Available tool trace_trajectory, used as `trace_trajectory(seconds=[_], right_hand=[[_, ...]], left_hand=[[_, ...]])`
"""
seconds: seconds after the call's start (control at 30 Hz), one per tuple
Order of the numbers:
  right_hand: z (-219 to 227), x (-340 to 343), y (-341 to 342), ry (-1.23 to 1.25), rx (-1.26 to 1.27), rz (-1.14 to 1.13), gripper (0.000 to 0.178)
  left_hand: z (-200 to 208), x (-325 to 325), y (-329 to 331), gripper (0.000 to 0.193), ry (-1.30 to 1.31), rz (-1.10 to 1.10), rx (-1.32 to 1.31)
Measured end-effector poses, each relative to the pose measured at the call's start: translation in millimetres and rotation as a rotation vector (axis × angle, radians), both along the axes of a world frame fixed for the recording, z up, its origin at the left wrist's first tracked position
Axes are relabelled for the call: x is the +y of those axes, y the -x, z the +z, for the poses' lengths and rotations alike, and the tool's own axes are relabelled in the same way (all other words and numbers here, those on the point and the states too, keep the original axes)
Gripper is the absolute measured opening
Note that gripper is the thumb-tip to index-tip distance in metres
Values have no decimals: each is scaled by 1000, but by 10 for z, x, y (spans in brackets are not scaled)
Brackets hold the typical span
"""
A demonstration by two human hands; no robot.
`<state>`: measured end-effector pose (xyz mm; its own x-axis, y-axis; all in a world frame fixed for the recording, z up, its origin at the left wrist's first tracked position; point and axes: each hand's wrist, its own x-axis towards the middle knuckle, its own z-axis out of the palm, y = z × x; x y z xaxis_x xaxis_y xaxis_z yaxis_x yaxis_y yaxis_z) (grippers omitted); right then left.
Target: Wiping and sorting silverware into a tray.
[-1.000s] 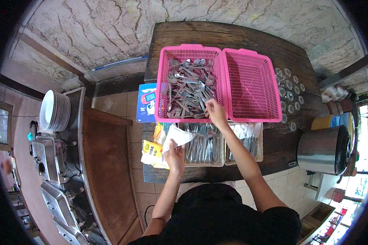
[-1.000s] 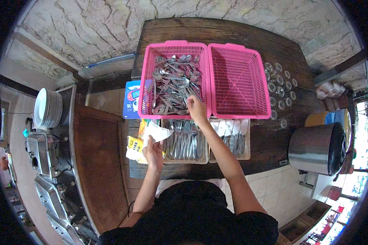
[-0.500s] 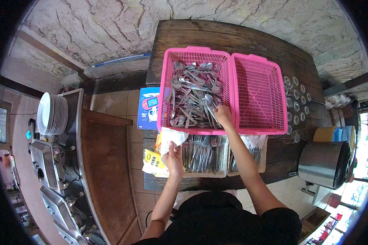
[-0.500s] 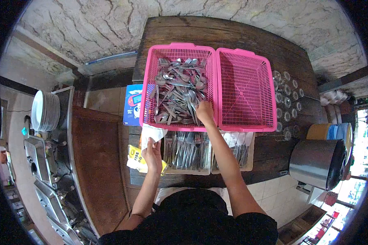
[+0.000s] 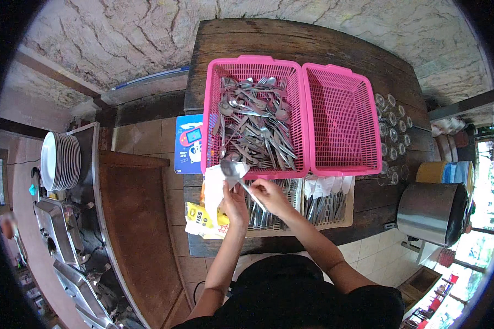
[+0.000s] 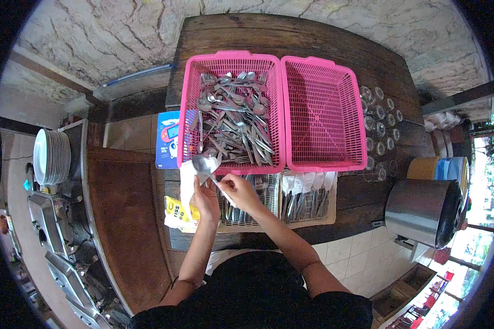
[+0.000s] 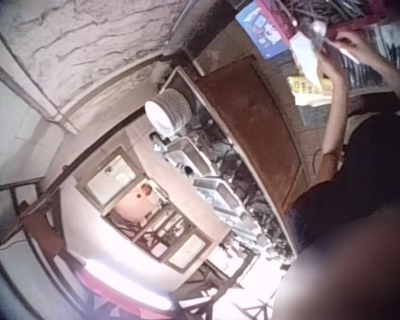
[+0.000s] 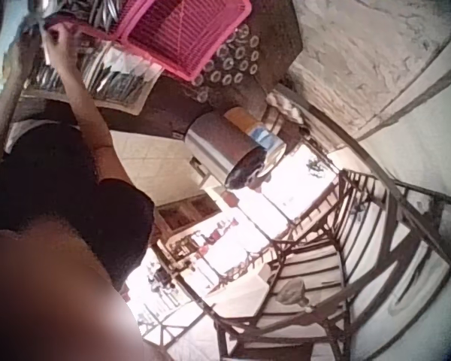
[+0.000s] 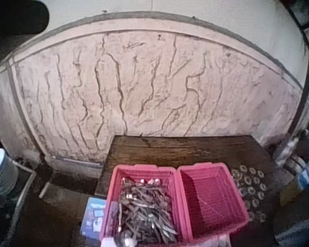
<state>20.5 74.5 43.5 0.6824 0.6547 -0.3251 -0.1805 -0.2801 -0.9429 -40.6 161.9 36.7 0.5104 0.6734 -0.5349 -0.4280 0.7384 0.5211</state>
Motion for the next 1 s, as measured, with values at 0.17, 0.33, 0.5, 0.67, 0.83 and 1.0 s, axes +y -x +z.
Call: trace_trajectory(seconds=[0.17,0.33,0.5,0.67,0.83,1.0], right_hand=[[19,87,19,40,-157,230,17],[-77,282,-556,139,-169,-41,17],[-621,433,-1081,936,-1029,-20,15],[-818,500,-1092,1026,-1088,0,11],[-784,479,-1077,1035,-1163,-76,12],[-852,442,-1145,1018,-1114,-77,12]], left_hand=[[-19,77,51,26,-7,-17,211],[39,166,143,24,-77,3,245],[-103,210,280,14,-85,-38,212],[-69,183,328,21,-61,-33,246],[34,167,327,12,-40,-36,257],[168,140,274,10,-12,-58,217]])
